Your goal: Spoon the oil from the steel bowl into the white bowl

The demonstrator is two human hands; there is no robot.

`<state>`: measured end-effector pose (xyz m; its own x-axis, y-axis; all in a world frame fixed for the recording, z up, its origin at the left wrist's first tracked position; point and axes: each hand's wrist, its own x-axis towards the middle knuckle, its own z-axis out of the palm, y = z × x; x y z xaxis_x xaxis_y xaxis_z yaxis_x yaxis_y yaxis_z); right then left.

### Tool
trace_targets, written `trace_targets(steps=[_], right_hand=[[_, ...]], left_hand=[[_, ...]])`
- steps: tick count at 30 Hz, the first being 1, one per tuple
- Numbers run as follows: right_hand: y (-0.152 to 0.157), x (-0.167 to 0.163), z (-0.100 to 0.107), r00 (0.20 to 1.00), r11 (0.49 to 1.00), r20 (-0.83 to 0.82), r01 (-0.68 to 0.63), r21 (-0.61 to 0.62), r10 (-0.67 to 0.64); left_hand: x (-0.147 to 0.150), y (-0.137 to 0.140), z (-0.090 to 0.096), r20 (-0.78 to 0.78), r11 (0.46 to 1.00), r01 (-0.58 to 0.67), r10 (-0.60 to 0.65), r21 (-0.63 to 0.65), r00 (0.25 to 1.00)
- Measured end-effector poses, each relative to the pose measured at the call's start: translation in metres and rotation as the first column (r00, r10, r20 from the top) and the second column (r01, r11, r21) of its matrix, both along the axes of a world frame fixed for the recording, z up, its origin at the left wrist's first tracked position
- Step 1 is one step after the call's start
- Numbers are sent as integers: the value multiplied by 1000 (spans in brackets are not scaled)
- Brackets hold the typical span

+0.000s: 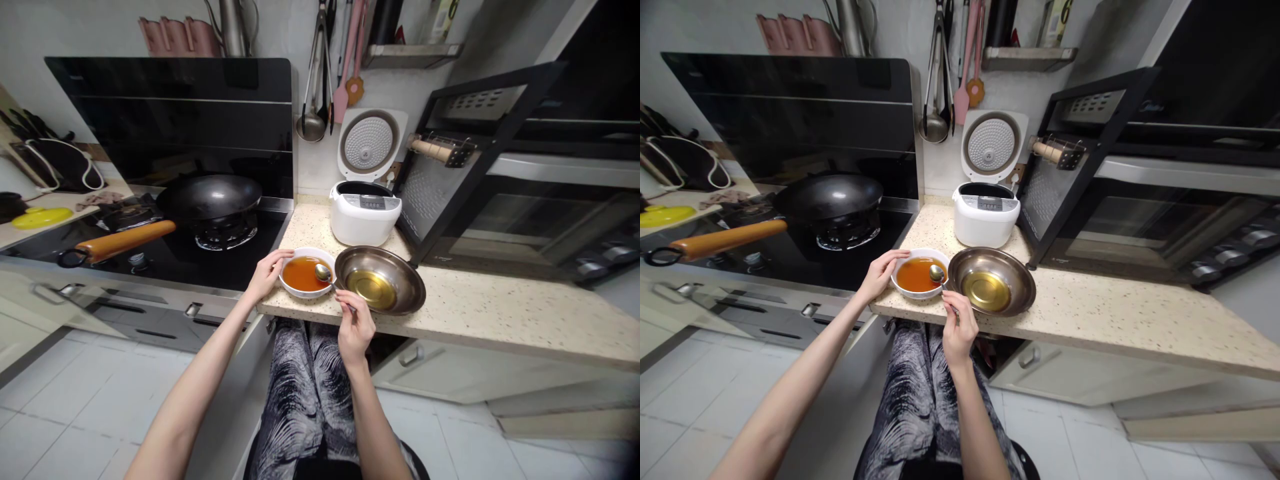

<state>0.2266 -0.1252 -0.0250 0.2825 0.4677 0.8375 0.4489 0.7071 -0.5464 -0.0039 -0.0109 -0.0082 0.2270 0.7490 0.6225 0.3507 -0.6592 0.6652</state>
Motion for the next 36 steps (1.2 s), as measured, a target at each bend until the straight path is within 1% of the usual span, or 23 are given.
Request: trace_targets(steps=[13,18,23,30,33,36], right_hand=[[-6,3,10,996,999,-86,4,35,-1],[-9,10,15,990,998,-134,51,33,-47],[-9,23,20,981,989,-147,136,52,-127],[-6,34,18,975,972,-24,221,84,-220],[-5,36,16,972,969,56,223,103,-229],[-3,38,14,968,974,137,196,113,-211]], left_hand=[[0,0,0,1,1000,-1,1,5,1000],[1,-1,1,-2,1000,-5,5,7,1000],[1,0,1,-2,1000,-12,12,16,1000],[1,0,2,5,1000,-11,11,26,1000],[1,0,2,6,1000,-10,10,25,1000],[1,0,1,3,1000,-4,4,31,1000]])
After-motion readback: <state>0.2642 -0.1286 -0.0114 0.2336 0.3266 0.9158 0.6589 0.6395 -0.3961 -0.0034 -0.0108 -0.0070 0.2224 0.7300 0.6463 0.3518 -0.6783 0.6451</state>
